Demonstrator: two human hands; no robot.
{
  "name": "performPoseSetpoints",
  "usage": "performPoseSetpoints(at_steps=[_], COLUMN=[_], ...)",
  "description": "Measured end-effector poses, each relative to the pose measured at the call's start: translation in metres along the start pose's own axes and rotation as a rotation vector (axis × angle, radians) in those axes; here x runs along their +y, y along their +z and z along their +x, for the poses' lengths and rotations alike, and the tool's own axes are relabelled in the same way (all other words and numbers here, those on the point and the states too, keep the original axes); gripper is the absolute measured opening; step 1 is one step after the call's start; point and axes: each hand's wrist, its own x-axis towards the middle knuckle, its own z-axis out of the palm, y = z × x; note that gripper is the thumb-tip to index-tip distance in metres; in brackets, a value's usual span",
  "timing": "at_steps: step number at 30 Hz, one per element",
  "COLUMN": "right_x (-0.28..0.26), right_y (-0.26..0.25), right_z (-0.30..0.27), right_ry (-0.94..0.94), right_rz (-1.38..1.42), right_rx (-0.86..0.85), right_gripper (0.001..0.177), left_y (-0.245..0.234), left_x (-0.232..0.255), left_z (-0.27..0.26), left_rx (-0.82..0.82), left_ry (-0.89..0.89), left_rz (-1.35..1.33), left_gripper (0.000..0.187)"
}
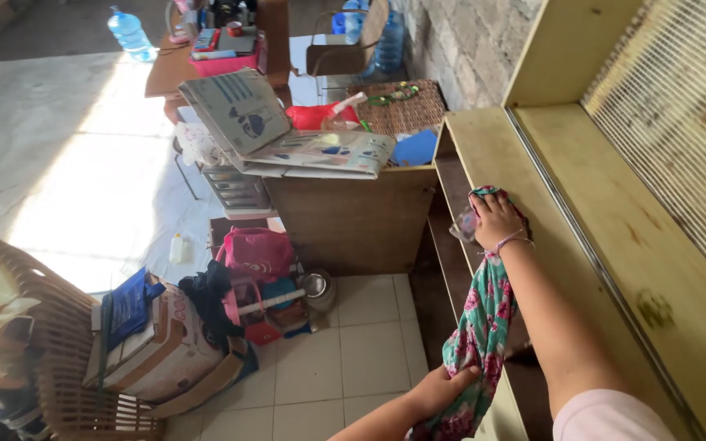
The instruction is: The person wipes a wooden shelf with a floral cloth, then picks up a small bottle with a pink cap and sprays liquid onto the shelf before continuing to wipe the surface. The person handles the cloth and bottle repeatedly while cleaning the shelf area.
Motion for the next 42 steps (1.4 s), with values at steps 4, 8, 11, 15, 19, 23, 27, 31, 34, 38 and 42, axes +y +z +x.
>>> performPoseSetpoints(at_steps=[4, 8, 11, 15, 19, 23, 27, 31, 34, 38, 42], right_x=[0.0, 0.003, 0.005, 0.002, -0.002, -0.008, -0.008, -0.02, -0.025, -0.037, -0.032], right_y=[-0.001, 0.001, 0.004, 0.002, -0.003, -0.012, -0.013, -0.025, -0.029, -0.037, -0.029], right_z=[-0.043, -0.083, -0.117, -0.164, -0.211, -0.257, -0.308, -0.364, -0.403, -0.435, -0.432], right_ry=[0.061, 0.09, 0.11, 0.154, 0.145, 0.224, 0.176, 0.224, 0.213, 0.239, 0.228], right_rz=[0.014, -0.031, -0.037, -0.027, -0.049, -0.034, -0.072, -0.081, -0.116, -0.146, -0.195], right_rx=[0.028, 0.068, 0.081, 0.12, 0.156, 0.072, 0.142, 0.086, 0.124, 0.113, 0.161], right_gripper=[0.073, 0.074, 0.075, 0.075, 0.072, 0.072, 0.07, 0.074, 0.076, 0.075, 0.069], left_y=[0.008, 0.014, 0.017, 0.021, 0.027, 0.029, 0.032, 0.039, 0.042, 0.04, 0.033], left_x=[-0.022, -0.035, -0.052, -0.068, -0.087, -0.093, -0.095, -0.112, -0.117, -0.119, -0.118], left_z=[-0.014, -0.039, -0.052, -0.077, -0.096, -0.119, -0.141, -0.148, -0.155, -0.159, -0.153], left_rx=[-0.045, -0.072, -0.094, -0.158, -0.205, -0.276, -0.359, -0.456, -0.542, -0.606, -0.459], left_ry=[0.028, 0.056, 0.077, 0.08, 0.093, 0.055, 0.045, 0.088, 0.141, 0.131, 0.092], left_rz=[0.096, 0.158, 0.229, 0.305, 0.365, 0.45, 0.508, 0.55, 0.623, 0.64, 0.644], left_gripper=[0.074, 0.078, 0.077, 0.075, 0.076, 0.082, 0.085, 0.087, 0.083, 0.082, 0.087])
